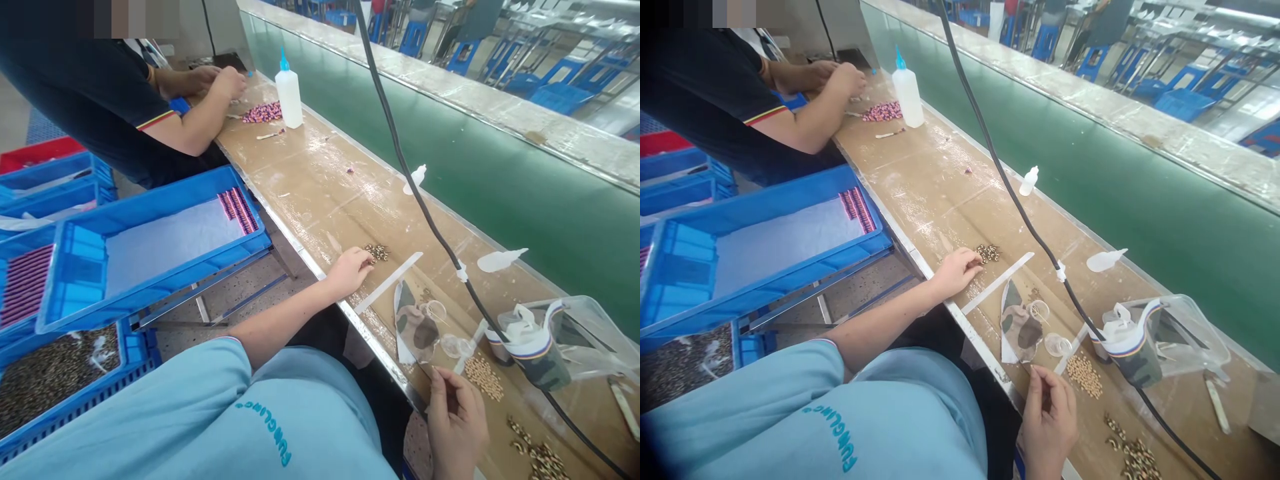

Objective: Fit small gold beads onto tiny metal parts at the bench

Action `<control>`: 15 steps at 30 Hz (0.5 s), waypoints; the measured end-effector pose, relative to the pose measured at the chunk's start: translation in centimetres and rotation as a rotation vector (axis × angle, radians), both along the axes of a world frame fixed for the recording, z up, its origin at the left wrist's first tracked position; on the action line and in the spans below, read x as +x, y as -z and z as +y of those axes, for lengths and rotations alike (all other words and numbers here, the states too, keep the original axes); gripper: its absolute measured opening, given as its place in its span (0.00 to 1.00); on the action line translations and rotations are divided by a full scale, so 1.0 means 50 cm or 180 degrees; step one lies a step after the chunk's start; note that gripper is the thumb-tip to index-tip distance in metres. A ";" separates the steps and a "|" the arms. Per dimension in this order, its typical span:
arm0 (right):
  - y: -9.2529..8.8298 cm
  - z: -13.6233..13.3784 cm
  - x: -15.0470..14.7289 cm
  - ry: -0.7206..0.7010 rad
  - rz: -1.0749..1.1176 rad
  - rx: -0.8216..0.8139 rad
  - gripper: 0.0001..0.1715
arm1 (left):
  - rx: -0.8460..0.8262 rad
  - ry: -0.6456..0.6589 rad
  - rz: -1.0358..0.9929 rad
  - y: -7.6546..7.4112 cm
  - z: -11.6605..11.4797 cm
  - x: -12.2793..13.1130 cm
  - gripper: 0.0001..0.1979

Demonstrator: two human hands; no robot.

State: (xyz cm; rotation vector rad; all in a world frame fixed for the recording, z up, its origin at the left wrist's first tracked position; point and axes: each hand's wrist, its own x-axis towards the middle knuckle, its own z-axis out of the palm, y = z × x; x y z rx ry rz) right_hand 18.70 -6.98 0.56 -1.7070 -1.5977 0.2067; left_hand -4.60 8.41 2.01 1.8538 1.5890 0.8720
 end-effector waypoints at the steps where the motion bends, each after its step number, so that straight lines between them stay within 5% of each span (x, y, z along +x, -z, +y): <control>1: 0.001 0.000 0.001 -0.0002 0.0039 -0.0038 0.15 | -0.0008 0.0027 0.0078 0.002 0.006 -0.003 0.04; 9: 0.016 -0.007 0.014 0.0512 0.1242 -0.0589 0.19 | 0.0130 0.0101 0.0504 0.008 0.016 0.007 0.08; 15: -0.017 0.006 0.009 0.0672 0.2126 -0.0855 0.21 | -0.0205 0.0109 -0.0751 -0.010 -0.024 0.023 0.04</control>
